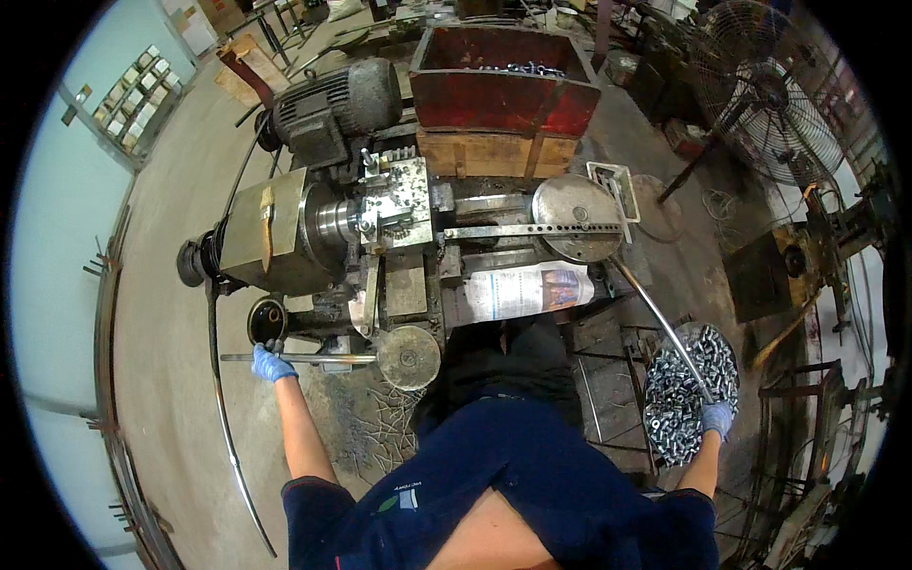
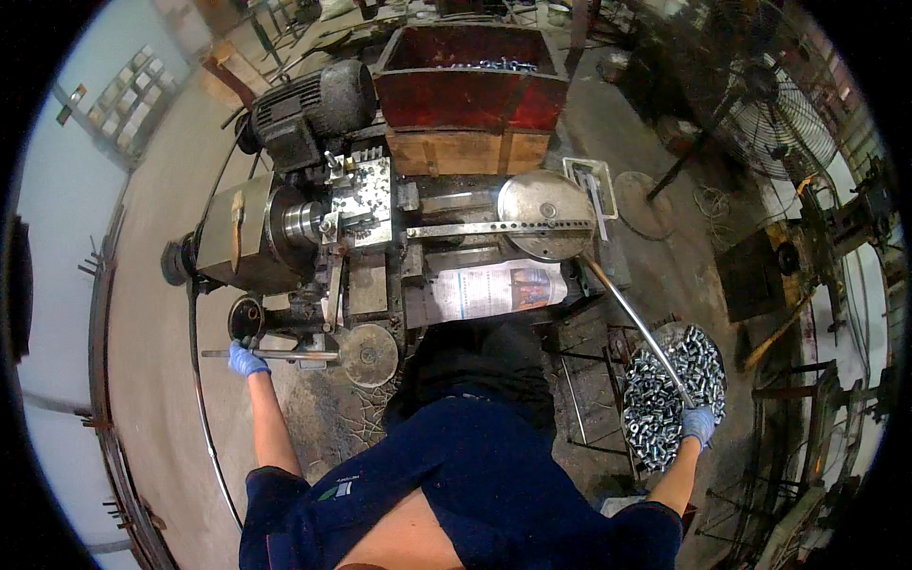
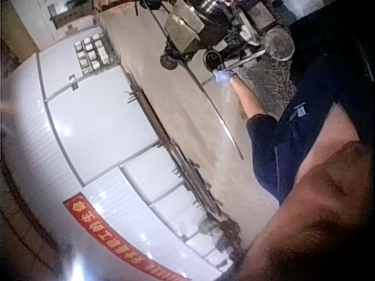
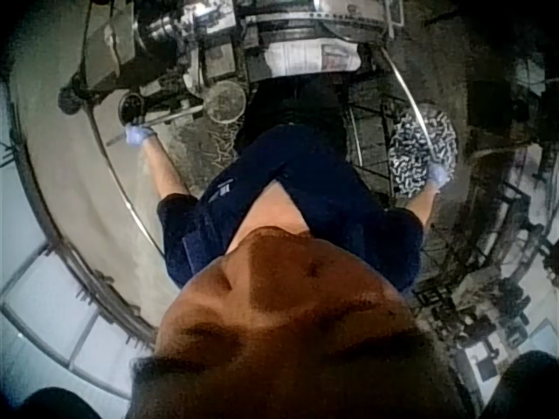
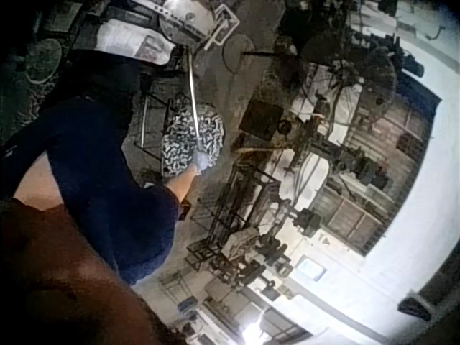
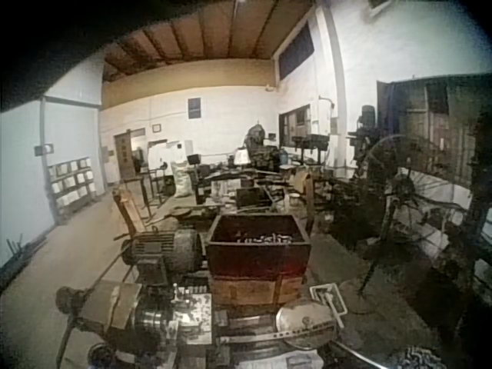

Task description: The person operates a manual lathe, using the handles to move the cutting tool against a rotating metal piece and then picking up the finished part and placing it into a pile.

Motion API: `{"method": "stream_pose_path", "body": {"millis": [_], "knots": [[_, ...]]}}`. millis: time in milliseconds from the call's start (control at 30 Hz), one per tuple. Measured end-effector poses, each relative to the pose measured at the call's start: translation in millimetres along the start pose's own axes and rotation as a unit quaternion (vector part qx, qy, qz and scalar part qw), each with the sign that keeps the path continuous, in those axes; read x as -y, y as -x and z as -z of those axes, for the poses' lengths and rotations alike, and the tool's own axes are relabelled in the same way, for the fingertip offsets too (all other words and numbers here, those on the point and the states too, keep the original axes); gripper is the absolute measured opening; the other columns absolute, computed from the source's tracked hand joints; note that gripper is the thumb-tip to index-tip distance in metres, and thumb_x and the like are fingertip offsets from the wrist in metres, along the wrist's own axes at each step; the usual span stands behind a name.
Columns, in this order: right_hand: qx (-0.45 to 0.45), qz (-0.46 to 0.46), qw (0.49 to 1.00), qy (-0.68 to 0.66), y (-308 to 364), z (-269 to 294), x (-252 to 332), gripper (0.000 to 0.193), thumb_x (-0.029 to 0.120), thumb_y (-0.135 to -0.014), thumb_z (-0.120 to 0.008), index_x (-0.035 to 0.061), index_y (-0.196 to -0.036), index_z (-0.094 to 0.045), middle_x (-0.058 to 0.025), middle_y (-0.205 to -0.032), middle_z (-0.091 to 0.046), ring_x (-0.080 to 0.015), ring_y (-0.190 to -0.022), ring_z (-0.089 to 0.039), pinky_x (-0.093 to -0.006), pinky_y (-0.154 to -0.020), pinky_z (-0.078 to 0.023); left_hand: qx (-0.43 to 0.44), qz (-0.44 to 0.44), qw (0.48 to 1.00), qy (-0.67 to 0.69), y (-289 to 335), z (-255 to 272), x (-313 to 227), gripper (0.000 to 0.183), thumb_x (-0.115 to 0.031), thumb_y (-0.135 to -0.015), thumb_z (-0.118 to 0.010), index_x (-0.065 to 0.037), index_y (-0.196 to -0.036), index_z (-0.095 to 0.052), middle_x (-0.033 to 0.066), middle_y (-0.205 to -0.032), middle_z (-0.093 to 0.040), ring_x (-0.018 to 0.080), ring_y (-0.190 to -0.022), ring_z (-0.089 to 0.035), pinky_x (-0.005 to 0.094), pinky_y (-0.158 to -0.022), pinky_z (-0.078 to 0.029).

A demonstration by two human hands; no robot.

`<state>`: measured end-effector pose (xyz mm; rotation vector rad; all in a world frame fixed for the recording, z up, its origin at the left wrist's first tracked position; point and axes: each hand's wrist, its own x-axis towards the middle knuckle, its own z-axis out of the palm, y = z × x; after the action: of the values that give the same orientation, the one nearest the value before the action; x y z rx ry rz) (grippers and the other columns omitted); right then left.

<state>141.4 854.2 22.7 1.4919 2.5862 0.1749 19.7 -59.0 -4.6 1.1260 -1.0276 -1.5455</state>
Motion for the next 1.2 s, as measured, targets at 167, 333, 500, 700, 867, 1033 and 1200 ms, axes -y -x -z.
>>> {"method": "stream_pose_path", "body": {"millis": [167,333,500,700,867,1033,1200], "knots": [[0.015,0.008,1.000,0.000,1,-3,-3,0.041,0.035,-0.066,-0.068,0.0008,-0.089,-0.065,-0.0230,-0.095,-0.062,-0.0361,-0.091,-0.060,-0.0429,-0.079,-0.049,-0.003,-0.015,1.000,0.008,2,-1,-1,0.019,-0.008,-0.082,-0.051,0.011,-0.084,-0.053,0.0172,-0.075,-0.060,0.0240,-0.056,-0.059,0.0313,-0.051,-0.054],[0.022,-0.005,1.000,-0.001,4,-1,-3,0.041,0.035,-0.067,-0.068,0.0010,-0.090,-0.065,-0.0229,-0.095,-0.062,-0.0363,-0.091,-0.060,-0.0428,-0.079,-0.049,0.000,0.003,1.000,0.020,2,-1,-1,0.019,-0.008,-0.082,-0.051,0.011,-0.082,-0.054,0.0174,-0.073,-0.060,0.0245,-0.056,-0.060,0.0315,-0.051,-0.054],[0.018,0.000,1.000,-0.006,15,10,4,0.041,0.036,-0.067,-0.067,0.0009,-0.088,-0.064,-0.0225,-0.095,-0.062,-0.0356,-0.090,-0.061,-0.0425,-0.079,-0.048,0.003,-0.001,1.000,0.016,-3,2,5,0.019,-0.008,-0.082,-0.051,0.011,-0.082,-0.055,0.0166,-0.073,-0.061,0.0239,-0.056,-0.060,0.0310,-0.051,-0.053],[-0.034,0.132,0.990,-0.025,42,29,78,0.052,0.049,-0.069,-0.062,0.0077,-0.102,-0.063,-0.0181,-0.101,-0.062,-0.0343,-0.098,-0.056,-0.0458,-0.090,-0.038,-0.009,-0.003,1.000,0.014,-6,2,10,0.017,-0.008,-0.082,-0.051,0.008,-0.081,-0.056,0.0150,-0.072,-0.060,0.0219,-0.052,-0.058,0.0300,-0.047,-0.051],[-0.090,0.236,0.967,-0.020,54,50,194,0.052,0.050,-0.069,-0.059,0.0148,-0.107,-0.062,-0.0115,-0.105,-0.061,-0.0314,-0.106,-0.051,-0.0503,-0.098,-0.028,-0.006,-0.014,0.999,-0.036,6,-2,-5,0.017,-0.011,-0.082,-0.052,0.005,-0.075,-0.056,0.0135,-0.068,-0.060,0.0208,-0.048,-0.056,0.0295,-0.044,-0.049],[0.011,0.216,0.974,0.068,15,82,234,0.043,0.050,-0.073,-0.055,0.0195,-0.101,-0.066,-0.0080,-0.113,-0.059,-0.0297,-0.116,-0.045,-0.0518,-0.104,-0.022,-0.004,-0.003,1.000,0.006,-6,5,6,0.017,-0.011,-0.081,-0.053,0.004,-0.073,-0.056,0.0127,-0.066,-0.059,0.0198,-0.048,-0.055,0.0294,-0.043,-0.049],[-0.076,0.219,0.968,0.101,-65,98,295,0.044,0.049,-0.082,-0.047,0.0171,-0.106,-0.064,-0.0125,-0.115,-0.057,-0.0338,-0.118,-0.042,-0.0532,-0.100,-0.024,0.010,-0.002,1.000,0.019,-10,10,19,0.016,-0.010,-0.080,-0.054,0.002,-0.072,-0.057,0.0119,-0.065,-0.059,0.0192,-0.047,-0.054,0.0297,-0.046,-0.050]]}}
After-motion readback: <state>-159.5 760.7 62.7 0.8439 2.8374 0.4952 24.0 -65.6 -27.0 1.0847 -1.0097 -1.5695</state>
